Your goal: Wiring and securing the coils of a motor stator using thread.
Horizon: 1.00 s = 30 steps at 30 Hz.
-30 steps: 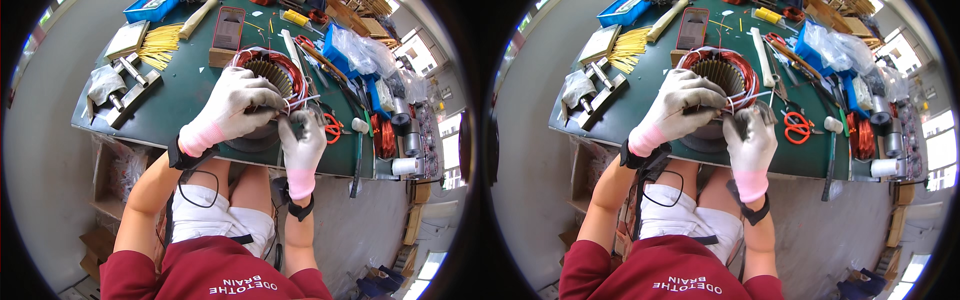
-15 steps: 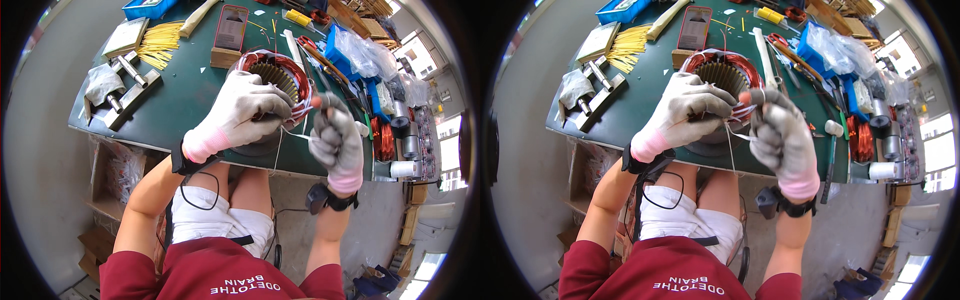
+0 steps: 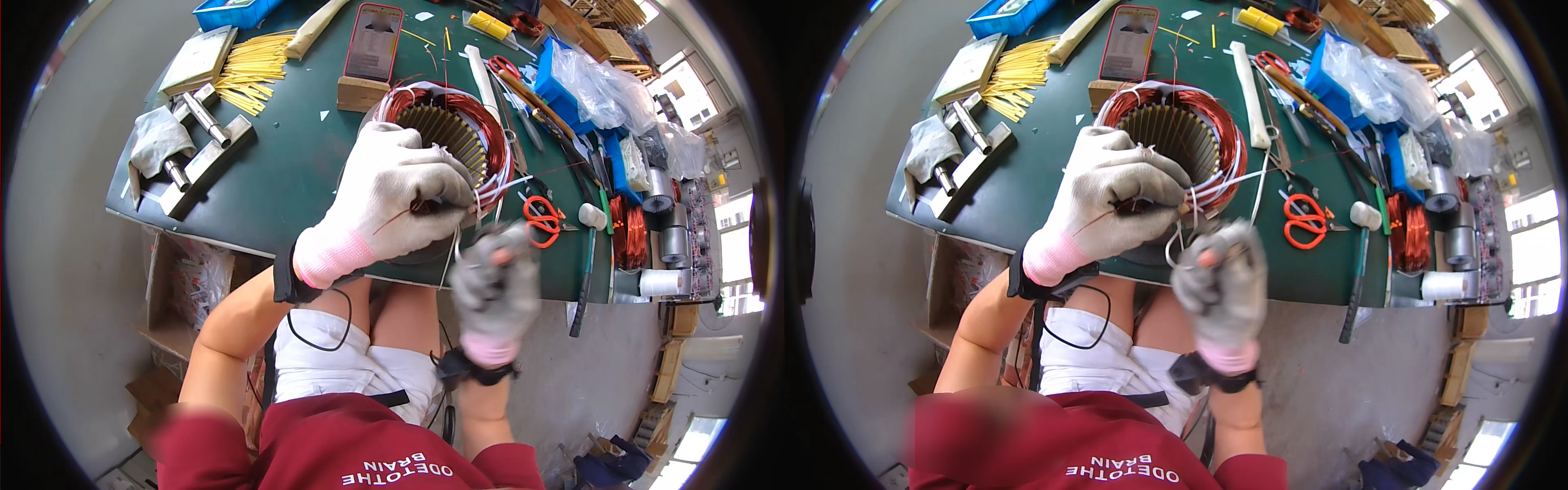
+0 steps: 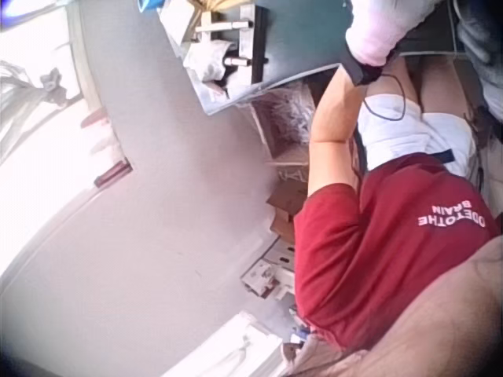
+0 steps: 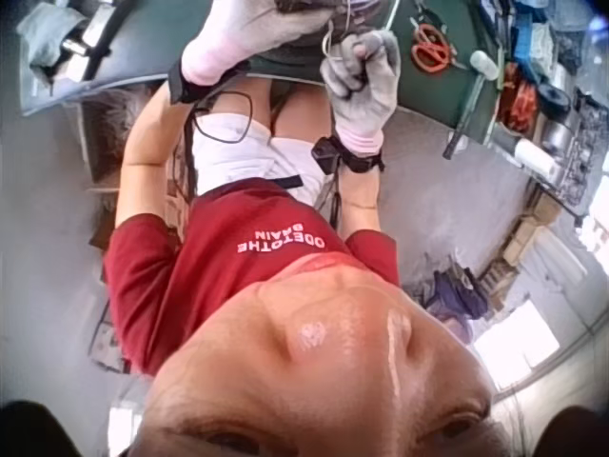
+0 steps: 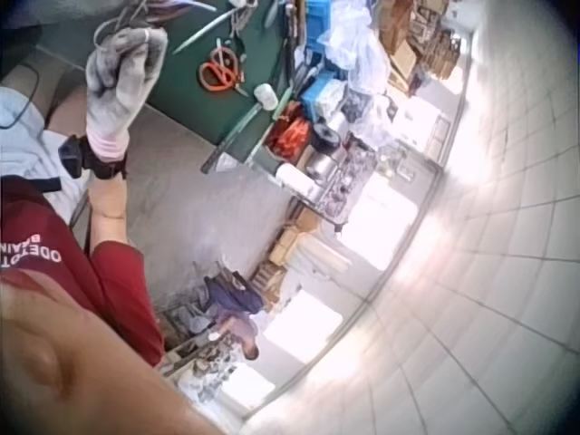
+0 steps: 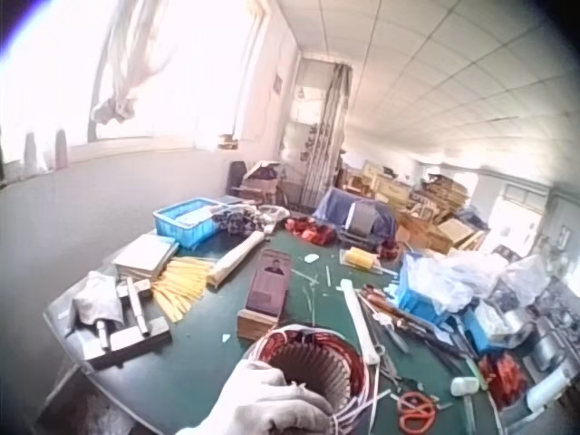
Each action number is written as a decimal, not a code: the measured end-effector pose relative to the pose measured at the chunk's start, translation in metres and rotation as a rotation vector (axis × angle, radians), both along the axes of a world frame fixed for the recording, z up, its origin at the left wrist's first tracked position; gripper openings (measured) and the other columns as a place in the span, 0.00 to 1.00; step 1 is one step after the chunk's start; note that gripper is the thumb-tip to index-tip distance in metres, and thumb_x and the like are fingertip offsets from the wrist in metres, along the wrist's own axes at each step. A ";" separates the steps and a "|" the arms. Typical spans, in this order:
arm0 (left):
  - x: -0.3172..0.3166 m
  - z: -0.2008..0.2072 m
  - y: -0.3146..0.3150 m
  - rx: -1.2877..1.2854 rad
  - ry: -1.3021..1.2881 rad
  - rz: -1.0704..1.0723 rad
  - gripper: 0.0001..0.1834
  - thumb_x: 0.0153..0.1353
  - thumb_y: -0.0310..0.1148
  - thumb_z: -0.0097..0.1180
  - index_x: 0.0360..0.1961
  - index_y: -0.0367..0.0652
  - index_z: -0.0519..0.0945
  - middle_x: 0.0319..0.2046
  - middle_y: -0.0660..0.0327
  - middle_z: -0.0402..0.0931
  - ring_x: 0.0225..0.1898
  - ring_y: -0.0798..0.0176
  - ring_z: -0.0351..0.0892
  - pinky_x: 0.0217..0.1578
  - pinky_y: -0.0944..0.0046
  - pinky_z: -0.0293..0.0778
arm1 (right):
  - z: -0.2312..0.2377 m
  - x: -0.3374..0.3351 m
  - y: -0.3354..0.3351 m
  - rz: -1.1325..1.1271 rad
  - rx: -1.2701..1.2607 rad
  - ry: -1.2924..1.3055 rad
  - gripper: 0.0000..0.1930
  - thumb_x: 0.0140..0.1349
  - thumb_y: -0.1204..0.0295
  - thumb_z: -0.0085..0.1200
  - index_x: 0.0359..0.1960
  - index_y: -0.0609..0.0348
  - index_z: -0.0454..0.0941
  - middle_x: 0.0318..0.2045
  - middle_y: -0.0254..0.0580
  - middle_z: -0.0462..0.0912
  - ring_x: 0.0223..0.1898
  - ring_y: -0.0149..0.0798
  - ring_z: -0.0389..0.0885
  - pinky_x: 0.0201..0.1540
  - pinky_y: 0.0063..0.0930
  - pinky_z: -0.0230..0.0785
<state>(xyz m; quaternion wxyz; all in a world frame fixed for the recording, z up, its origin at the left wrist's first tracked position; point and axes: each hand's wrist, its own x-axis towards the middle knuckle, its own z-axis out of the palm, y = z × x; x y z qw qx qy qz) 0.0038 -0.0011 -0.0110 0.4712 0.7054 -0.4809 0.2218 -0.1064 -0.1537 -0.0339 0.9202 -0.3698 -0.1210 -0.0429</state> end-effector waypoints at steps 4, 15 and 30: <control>-0.001 0.012 0.002 0.087 -0.020 -0.001 0.07 0.39 0.26 0.64 0.23 0.50 0.81 0.31 0.71 0.83 0.27 0.66 0.72 0.40 0.64 0.63 | -0.039 0.008 0.025 -0.530 -0.418 -0.100 0.12 0.69 0.64 0.49 0.33 0.61 0.70 0.18 0.28 0.61 0.16 0.19 0.53 0.16 0.14 0.47; -0.088 0.054 0.049 0.043 -0.337 0.454 0.19 0.60 0.26 0.50 0.53 0.38 0.71 0.51 0.49 0.72 0.47 0.49 0.75 0.49 0.53 0.70 | -0.037 0.006 0.029 -0.421 -0.430 -0.079 0.09 0.63 0.80 0.39 0.32 0.65 0.74 0.30 0.36 0.75 0.28 0.23 0.65 0.33 0.19 0.60; -0.072 0.037 0.002 0.661 -0.183 0.785 0.14 0.59 0.25 0.51 0.46 0.43 0.76 0.40 0.54 0.73 0.39 0.49 0.74 0.40 0.54 0.69 | -0.030 -0.001 0.013 -0.292 -0.419 -0.062 0.10 0.62 0.77 0.39 0.33 0.62 0.76 0.28 0.32 0.71 0.25 0.22 0.63 0.30 0.19 0.59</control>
